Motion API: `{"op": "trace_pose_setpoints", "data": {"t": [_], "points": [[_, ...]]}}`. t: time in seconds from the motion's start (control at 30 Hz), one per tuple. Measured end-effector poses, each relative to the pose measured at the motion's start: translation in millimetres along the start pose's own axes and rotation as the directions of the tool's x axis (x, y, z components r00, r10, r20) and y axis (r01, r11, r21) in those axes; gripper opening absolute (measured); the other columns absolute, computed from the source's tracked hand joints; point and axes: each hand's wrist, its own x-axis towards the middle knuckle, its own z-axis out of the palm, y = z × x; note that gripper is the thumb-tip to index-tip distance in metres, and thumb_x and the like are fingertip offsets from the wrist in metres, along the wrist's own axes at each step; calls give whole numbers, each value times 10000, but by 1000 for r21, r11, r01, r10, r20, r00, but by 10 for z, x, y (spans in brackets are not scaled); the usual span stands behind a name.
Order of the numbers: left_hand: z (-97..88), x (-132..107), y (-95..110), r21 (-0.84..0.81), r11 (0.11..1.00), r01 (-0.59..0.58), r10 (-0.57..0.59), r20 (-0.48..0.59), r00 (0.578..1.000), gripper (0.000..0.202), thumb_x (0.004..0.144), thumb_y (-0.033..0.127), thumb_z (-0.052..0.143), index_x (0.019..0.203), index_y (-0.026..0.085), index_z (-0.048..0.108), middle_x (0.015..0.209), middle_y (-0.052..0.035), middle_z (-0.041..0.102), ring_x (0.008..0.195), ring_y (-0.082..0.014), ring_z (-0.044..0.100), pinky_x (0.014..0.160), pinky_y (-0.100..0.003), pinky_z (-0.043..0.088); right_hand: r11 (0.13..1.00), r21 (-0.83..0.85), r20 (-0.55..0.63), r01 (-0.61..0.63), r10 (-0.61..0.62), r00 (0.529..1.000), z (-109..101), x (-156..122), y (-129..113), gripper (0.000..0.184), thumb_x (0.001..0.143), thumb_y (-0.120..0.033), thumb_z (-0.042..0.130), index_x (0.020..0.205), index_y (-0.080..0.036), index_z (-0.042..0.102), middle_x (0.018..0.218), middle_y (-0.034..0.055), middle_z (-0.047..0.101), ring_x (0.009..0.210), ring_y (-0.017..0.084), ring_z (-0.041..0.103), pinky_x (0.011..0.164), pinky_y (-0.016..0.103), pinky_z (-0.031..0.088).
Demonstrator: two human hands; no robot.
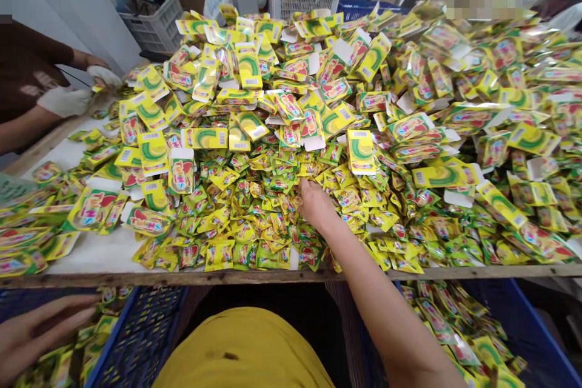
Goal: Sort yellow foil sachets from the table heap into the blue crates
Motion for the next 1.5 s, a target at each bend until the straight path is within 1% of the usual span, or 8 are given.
{"op": "trace_pose_setpoints", "data": {"t": [0.2, 0.33, 0.47, 0.6, 0.77, 0.87, 1.07, 1.5], "points": [[1294, 323, 2113, -422, 791, -443, 581, 290, 761, 245, 883, 328, 515, 873, 245, 745, 857, -41, 745, 805, -210, 674, 771, -311, 523, 1000, -30, 13, 8, -8, 1000, -34, -10, -105, 325, 706, -99, 689, 1009, -117, 573, 1063, 165, 583, 1056, 296, 521, 851, 328, 402], [2168, 517, 2771, -282, 696, -660, 715, 188, 673, 274, 804, 135, 589, 1037, 226, 701, 984, -77, 682, 891, -227, 645, 806, -327, 502, 1000, 25, -9, -11, 11, 1000, -37, -33, -98, 336, 667, -80, 705, 980, -120, 590, 992, 145, 617, 970, 277, 571, 789, 313, 420], [2457, 578, 2872, -98, 646, -757, 758, 197, 622, 212, 741, 149, 662, 939, 217, 696, 979, -95, 597, 947, -277, 581, 799, -375, 477, 990, 140, -118, -32, 49, 992, -11, -136, 46, 193, 733, -194, 695, 908, -177, 616, 993, 83, 632, 921, 223, 596, 768, 283, 422], [2445, 640, 2819, -366, 702, -611, 692, 144, 708, 231, 619, 65, 709, 791, 187, 617, 889, -48, 596, 902, -236, 569, 816, -348, 454, 906, 407, -285, -117, 248, 926, 2, -340, 205, 249, 800, -349, 636, 972, -179, 578, 911, 44, 649, 777, 186, 599, 690, 285, 444], [2307, 771, 2802, -646, 703, -299, 432, 53, 900, 193, 693, 171, 683, 847, 170, 567, 763, -6, 640, 706, -159, 613, 648, -249, 466, 136, 991, -42, -18, 425, 904, -42, -639, 57, 374, 664, -408, 767, 921, -192, 605, 829, 18, 672, 677, 154, 598, 600, 255, 478], [2079, 782, 2837, -855, 505, -121, 253, 12, 967, 214, 633, 224, 751, 780, 143, 618, 711, -7, 653, 663, -143, 607, 631, -232, 468, -85, 996, 58, -32, 320, 946, 11, -746, -203, 338, 667, -395, 779, 898, -199, 629, 837, 21, 685, 685, 153, 611, 578, 246, 503], [1677, 711, 2778, -949, 306, 73, 181, 134, 974, 243, 624, 283, 786, 777, 128, 678, 731, -13, 647, 641, -126, 579, 570, -229, 493, -17, 997, 76, -76, 436, 897, 174, -808, -347, 360, 599, -399, 819, 805, -178, 623, 787, 32, 662, 670, 169, 593, 488, 252, 538], [1717, 581, 2706, -984, 173, 35, 230, 75, 970, 233, 734, 189, 700, 963, 147, 694, 941, -59, 719, 866, -154, 635, 777, -243, 501, 21, 997, 58, -71, 372, 927, 244, -597, -725, 350, 631, -420, 784, 767, -187, 561, 730, -8, 609, 584, 137, 549, 441, 259, 528]]}}
